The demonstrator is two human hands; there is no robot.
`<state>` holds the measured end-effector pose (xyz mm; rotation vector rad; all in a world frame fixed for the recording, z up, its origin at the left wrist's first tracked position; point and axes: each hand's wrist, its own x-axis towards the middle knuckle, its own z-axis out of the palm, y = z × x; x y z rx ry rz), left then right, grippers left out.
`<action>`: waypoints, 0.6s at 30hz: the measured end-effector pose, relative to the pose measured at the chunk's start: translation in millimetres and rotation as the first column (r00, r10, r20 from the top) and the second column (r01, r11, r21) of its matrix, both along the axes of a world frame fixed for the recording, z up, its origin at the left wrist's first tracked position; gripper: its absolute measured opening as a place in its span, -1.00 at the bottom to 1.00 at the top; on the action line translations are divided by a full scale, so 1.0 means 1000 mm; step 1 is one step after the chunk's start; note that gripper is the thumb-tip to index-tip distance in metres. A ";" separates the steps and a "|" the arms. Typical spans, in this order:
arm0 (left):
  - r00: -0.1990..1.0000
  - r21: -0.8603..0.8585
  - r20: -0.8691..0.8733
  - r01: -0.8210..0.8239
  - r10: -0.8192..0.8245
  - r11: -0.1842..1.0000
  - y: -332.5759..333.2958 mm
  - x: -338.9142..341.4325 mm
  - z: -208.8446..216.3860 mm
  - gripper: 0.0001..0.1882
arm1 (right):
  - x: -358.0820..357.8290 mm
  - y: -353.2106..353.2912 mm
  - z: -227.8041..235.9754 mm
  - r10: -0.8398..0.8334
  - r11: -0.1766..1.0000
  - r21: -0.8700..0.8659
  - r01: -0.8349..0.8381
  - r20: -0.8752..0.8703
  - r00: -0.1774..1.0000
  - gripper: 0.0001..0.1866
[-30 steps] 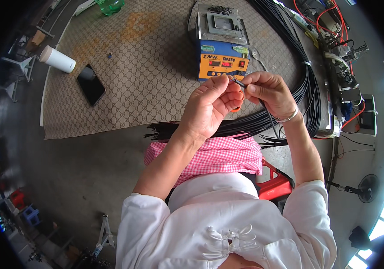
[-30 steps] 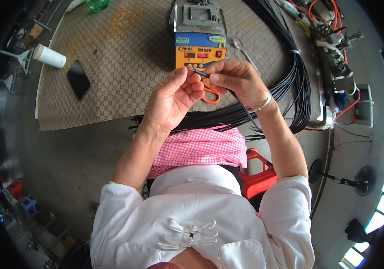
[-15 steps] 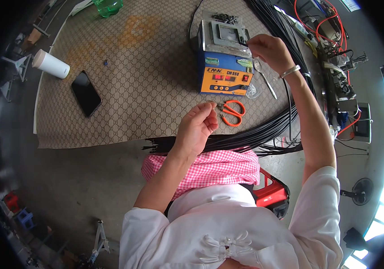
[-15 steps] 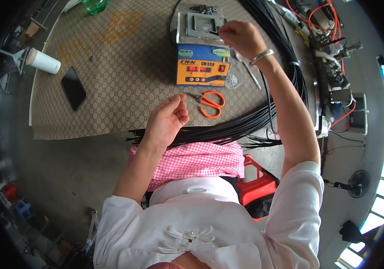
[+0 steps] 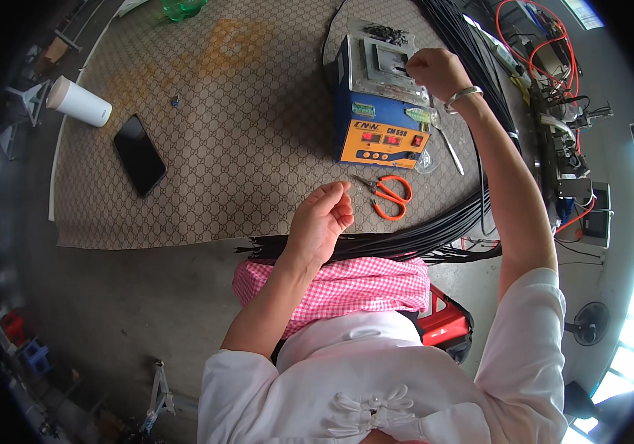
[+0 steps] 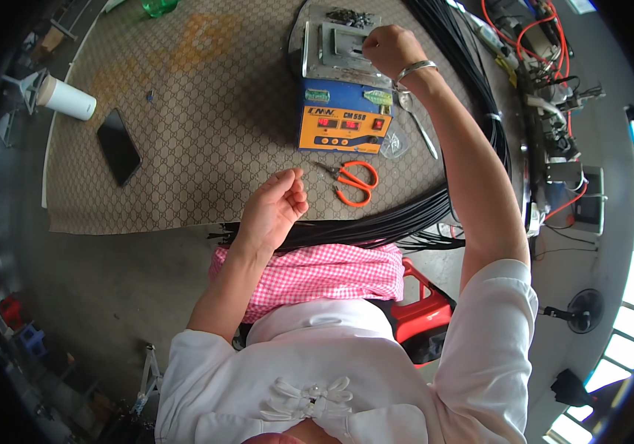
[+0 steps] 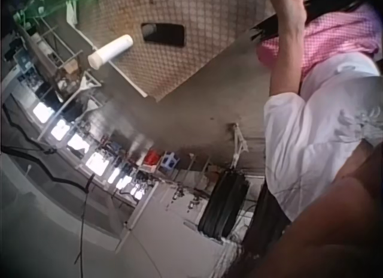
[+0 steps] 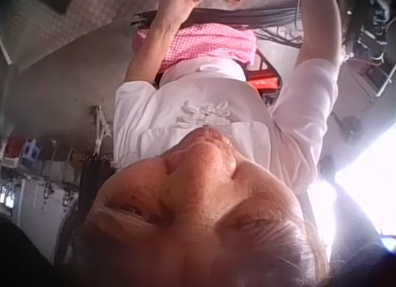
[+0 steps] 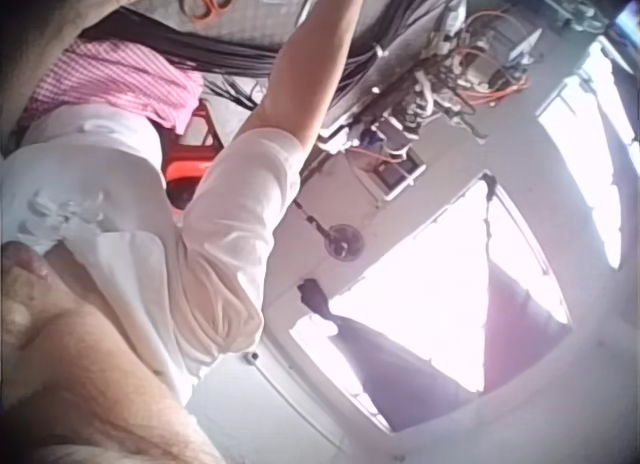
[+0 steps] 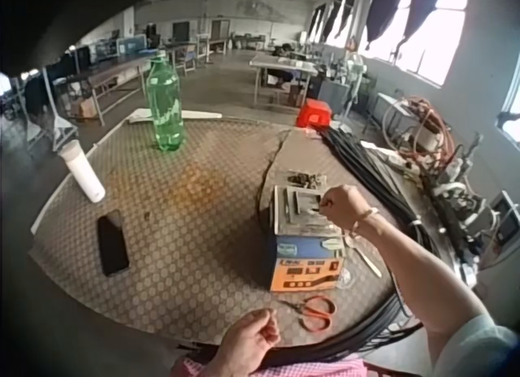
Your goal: Assembling and testing electronic cables at a workstation.
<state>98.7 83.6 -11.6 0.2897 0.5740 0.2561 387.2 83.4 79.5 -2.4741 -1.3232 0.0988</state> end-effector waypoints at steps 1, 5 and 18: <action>1.000 -0.001 -0.001 0.000 0.000 1.000 0.000 0.000 0.000 -0.84 | -0.001 0.000 0.000 -0.001 1.000 -0.002 0.001 -0.009 1.000 -0.83; 1.000 0.001 -0.010 0.002 -0.002 1.000 0.000 0.000 0.000 -0.84 | 0.000 -0.001 -0.001 0.002 1.000 0.003 -0.002 -0.018 1.000 -0.83; 1.000 0.019 0.008 0.009 -0.009 1.000 -0.001 0.000 0.000 -0.85 | -0.001 -0.005 0.003 0.023 1.000 0.009 -0.023 -0.017 1.000 -0.80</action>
